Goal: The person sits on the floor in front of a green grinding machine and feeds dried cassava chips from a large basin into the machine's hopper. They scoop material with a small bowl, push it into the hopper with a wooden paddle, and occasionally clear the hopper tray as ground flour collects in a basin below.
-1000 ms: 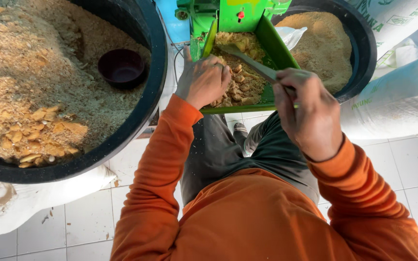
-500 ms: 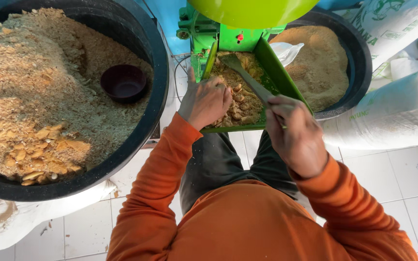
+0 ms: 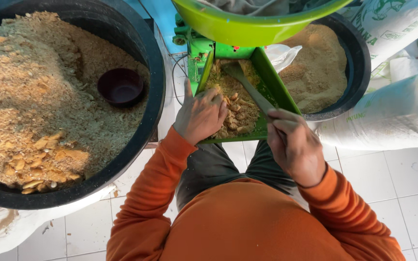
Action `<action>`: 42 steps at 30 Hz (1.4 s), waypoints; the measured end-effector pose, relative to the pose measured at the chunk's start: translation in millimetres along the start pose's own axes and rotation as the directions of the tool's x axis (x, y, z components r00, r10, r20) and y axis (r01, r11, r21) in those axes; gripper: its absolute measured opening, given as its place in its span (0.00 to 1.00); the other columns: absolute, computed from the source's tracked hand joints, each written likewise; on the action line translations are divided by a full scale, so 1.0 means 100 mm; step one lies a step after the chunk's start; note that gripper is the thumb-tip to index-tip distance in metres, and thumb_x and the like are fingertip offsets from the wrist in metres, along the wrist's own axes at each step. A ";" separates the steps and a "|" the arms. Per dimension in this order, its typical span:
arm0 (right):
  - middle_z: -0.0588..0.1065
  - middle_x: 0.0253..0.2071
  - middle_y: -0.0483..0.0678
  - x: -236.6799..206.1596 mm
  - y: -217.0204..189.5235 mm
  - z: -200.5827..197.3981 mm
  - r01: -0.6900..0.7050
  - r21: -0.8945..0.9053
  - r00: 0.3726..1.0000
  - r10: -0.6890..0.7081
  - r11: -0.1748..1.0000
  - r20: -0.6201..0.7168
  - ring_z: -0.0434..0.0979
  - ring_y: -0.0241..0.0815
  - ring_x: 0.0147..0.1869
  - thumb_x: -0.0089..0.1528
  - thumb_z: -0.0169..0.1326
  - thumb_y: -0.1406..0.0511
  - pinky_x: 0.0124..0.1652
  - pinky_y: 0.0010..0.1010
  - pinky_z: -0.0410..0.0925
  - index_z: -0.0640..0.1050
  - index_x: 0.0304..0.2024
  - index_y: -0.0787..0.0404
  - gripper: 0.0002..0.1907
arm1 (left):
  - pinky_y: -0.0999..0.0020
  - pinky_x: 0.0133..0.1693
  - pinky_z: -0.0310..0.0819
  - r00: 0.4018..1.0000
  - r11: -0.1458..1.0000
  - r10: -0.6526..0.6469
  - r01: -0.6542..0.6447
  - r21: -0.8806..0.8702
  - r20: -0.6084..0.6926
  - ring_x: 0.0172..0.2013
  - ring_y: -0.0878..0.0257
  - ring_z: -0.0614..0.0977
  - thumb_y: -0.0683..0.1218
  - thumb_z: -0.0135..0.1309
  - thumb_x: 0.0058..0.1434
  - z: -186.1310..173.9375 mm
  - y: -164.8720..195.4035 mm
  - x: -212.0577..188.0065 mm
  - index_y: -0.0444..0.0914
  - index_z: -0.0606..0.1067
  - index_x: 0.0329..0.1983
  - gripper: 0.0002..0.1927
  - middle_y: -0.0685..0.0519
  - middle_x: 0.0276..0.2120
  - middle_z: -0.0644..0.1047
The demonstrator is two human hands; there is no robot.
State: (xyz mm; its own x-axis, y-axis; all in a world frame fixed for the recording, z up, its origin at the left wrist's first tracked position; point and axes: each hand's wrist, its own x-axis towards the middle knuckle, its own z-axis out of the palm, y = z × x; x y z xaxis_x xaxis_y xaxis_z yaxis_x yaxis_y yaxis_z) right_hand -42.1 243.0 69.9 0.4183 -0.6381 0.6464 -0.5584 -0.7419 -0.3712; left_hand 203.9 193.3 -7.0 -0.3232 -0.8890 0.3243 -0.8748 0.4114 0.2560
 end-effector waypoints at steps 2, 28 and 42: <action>0.77 0.51 0.60 0.02 0.02 0.07 -0.022 -0.011 1.000 0.022 1.000 0.011 0.83 0.53 0.45 0.65 0.58 0.77 0.42 0.36 0.76 0.69 0.44 0.70 0.11 | 0.27 0.66 0.47 1.000 1.000 0.002 -0.002 0.002 0.002 0.36 0.52 0.84 0.50 0.47 0.70 0.02 -0.02 0.00 0.36 0.79 0.40 0.15 0.48 0.42 0.79; 0.79 0.52 0.63 -0.04 0.24 -0.21 -0.121 -0.009 0.984 0.122 0.993 0.127 0.84 0.46 0.42 0.67 0.59 0.77 0.41 0.30 0.77 0.69 0.45 0.71 0.11 | 0.28 0.66 0.44 1.000 1.000 -0.003 0.004 -0.028 0.031 0.43 0.52 0.83 0.51 0.48 0.70 0.01 -0.01 0.03 0.34 0.79 0.47 0.17 0.46 0.48 0.79; 0.78 0.49 0.61 -0.16 0.27 -0.47 -0.074 0.056 0.995 0.077 0.996 -0.065 0.84 0.47 0.46 0.72 0.55 0.79 0.43 0.29 0.79 0.66 0.49 0.74 0.10 | 0.20 0.65 0.28 0.773 0.975 -0.001 -0.141 0.172 0.634 0.57 0.52 0.78 0.54 0.39 0.68 0.39 -0.36 0.71 0.37 0.82 0.36 0.23 0.41 0.66 0.69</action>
State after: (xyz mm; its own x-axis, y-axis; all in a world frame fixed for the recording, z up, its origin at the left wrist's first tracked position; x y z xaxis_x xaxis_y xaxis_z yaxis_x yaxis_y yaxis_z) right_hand -97.7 243.1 80.5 0.3263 -0.6789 0.6577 -0.5470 -0.7031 -0.4544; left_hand 198.2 107.2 -28.3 -0.4783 -0.8152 -0.3267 -0.8697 0.4914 0.0471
